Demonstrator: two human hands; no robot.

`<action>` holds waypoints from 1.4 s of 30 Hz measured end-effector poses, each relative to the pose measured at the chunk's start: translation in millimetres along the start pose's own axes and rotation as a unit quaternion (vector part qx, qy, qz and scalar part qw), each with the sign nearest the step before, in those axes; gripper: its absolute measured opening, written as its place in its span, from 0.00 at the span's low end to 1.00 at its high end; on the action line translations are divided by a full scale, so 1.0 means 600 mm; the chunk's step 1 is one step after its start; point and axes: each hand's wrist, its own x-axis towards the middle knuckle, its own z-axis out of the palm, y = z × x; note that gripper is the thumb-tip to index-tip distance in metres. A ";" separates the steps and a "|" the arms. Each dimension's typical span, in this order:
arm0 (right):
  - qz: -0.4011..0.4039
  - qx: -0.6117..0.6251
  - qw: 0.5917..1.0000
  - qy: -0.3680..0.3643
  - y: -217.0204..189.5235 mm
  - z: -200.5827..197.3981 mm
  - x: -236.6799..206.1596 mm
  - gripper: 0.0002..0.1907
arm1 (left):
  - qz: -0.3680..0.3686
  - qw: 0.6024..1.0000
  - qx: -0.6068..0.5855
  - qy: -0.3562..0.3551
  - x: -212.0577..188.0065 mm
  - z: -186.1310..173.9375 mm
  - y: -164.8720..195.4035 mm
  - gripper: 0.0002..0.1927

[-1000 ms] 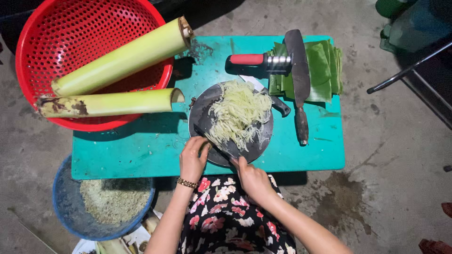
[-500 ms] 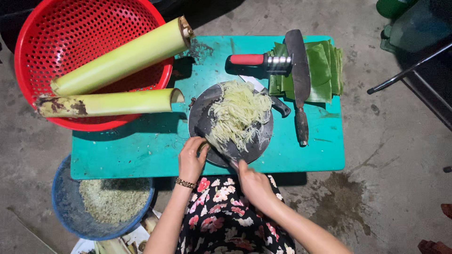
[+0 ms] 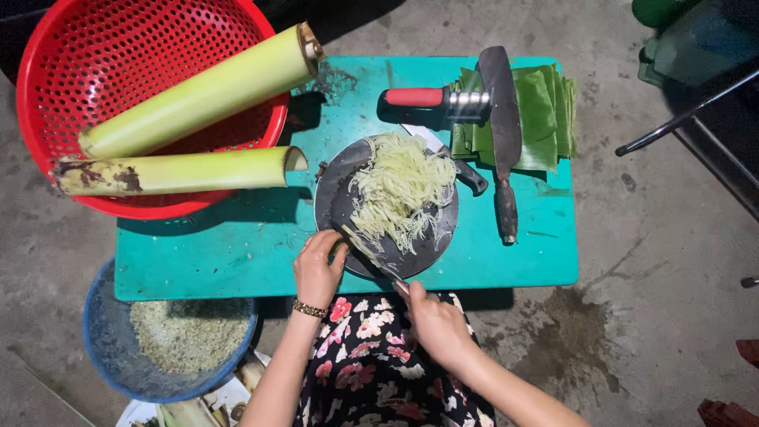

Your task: The person uses a knife to shred a piece of sugarcane stalk into thin strips on a metal plate. The shredded material accumulates on the plate while the person continues to work the stalk with the knife.

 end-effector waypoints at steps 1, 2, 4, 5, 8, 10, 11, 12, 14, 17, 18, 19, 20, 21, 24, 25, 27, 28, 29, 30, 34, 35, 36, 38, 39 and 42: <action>0.004 0.009 1.000 0.003 -0.004 0.008 0.017 0.13 | 0.004 1.000 -0.007 0.004 0.000 -0.001 -0.001 0.09; 0.008 0.018 1.000 0.006 -0.008 0.014 0.033 0.11 | 0.005 1.000 -0.008 0.002 0.000 -0.001 -0.001 0.09; 0.000 0.031 0.999 0.023 -0.017 0.016 0.063 0.13 | 0.008 1.000 -0.013 -0.002 0.000 -0.002 -0.001 0.09; -0.005 0.037 0.999 0.034 -0.018 0.012 0.073 0.14 | 0.002 1.000 -0.018 -0.006 0.001 -0.002 0.000 0.08; 0.009 0.085 0.996 0.001 -0.012 -0.012 0.058 0.15 | -0.019 0.999 -0.025 -0.016 0.001 -0.004 -0.001 0.08; -0.002 0.060 0.998 0.001 -0.005 -0.025 0.023 0.14 | -0.031 0.999 -0.027 -0.020 0.002 -0.002 -0.002 0.08; -0.004 0.049 0.999 -0.002 -0.004 -0.027 0.002 0.13 | -0.024 0.999 -0.026 -0.018 0.001 -0.002 -0.003 0.08; -0.002 0.037 0.999 0.005 -0.004 -0.026 -0.012 0.14 | -0.018 0.999 -0.025 -0.016 0.001 -0.001 -0.004 0.09; -0.001 0.012 1.000 0.022 -0.003 -0.019 -0.024 0.18 | -0.011 1.000 -0.024 -0.013 0.000 0.001 -0.007 0.09; -0.014 -0.005 0.998 0.053 -0.014 0.001 0.010 0.12 | -0.012 0.999 -0.027 -0.013 -0.002 0.002 -0.008 0.09; -0.011 0.012 0.999 0.051 -0.018 0.005 0.032 0.11 | -0.011 0.999 -0.031 -0.014 -0.003 0.001 -0.008 0.08; -0.008 0.029 0.998 0.047 -0.021 0.007 0.056 0.10 | -0.011 0.999 -0.035 -0.016 -0.004 0.000 -0.007 0.08; -0.005 0.047 0.998 0.044 -0.023 0.006 0.071 0.10 | -0.013 0.999 -0.042 -0.017 -0.006 -0.001 -0.007 0.08; -0.010 0.067 0.997 0.044 -0.021 0.001 0.079 0.11 | -0.014 0.999 -0.048 -0.016 -0.006 -0.001 -0.007 0.08; -0.011 0.102 0.994 0.022 -0.017 -0.019 0.066 0.13 | -0.024 0.998 -0.054 -0.021 -0.005 -0.004 -0.008 0.08; -0.002 0.093 0.996 0.003 -0.014 -0.026 0.051 0.13 | -0.029 0.998 -0.056 -0.021 -0.003 -0.002 -0.009 0.07; 0.015 0.061 0.998 -0.031 -0.012 -0.031 0.016 0.13 | -0.019 0.999 -0.043 -0.020 -0.002 -0.002 -0.012 0.09; 0.021 0.039 0.998 -0.046 -0.012 -0.029 -0.002 0.13 | -0.015 0.999 -0.037 -0.022 -0.003 -0.001 -0.013 0.09; 0.027 0.016 0.998 -0.059 -0.010 -0.024 -0.013 0.13 | -0.013 0.999 -0.035 -0.023 -0.003 -0.001 -0.014 0.09; 0.004 0.015 1.000 -0.017 -0.010 -0.017 -0.016 0.12 | -0.011 0.999 -0.033 -0.024 -0.004 -0.001 -0.014 0.09; -0.027 0.004 0.998 0.059 -0.012 0.024 0.033 0.12 | -0.020 0.999 -0.036 -0.016 -0.004 -0.002 -0.009 0.09; -0.019 0.001 0.998 0.054 -0.015 0.034 0.049 0.11 | -0.019 0.999 -0.024 -0.020 -0.004 -0.003 -0.006 0.09; -0.014 0.003 0.998 0.054 -0.018 0.042 0.058 0.12 | -0.019 0.999 -0.013 -0.024 -0.004 -0.004 -0.003 0.08; -0.007 0.008 0.998 0.061 -0.020 0.049 0.074 0.15 | -0.021 0.999 0.001 -0.025 -0.001 -0.005 0.003 0.07; -0.010 0.032 0.998 0.059 -0.020 0.050 0.075 0.15 | -0.023 0.999 0.004 -0.025 -0.001 -0.007 0.005 0.07; -0.002 0.082 0.996 0.046 -0.009 0.041 0.052 0.15 | -0.020 0.999 0.028 -0.002 -0.007 -0.009 0.008 0.09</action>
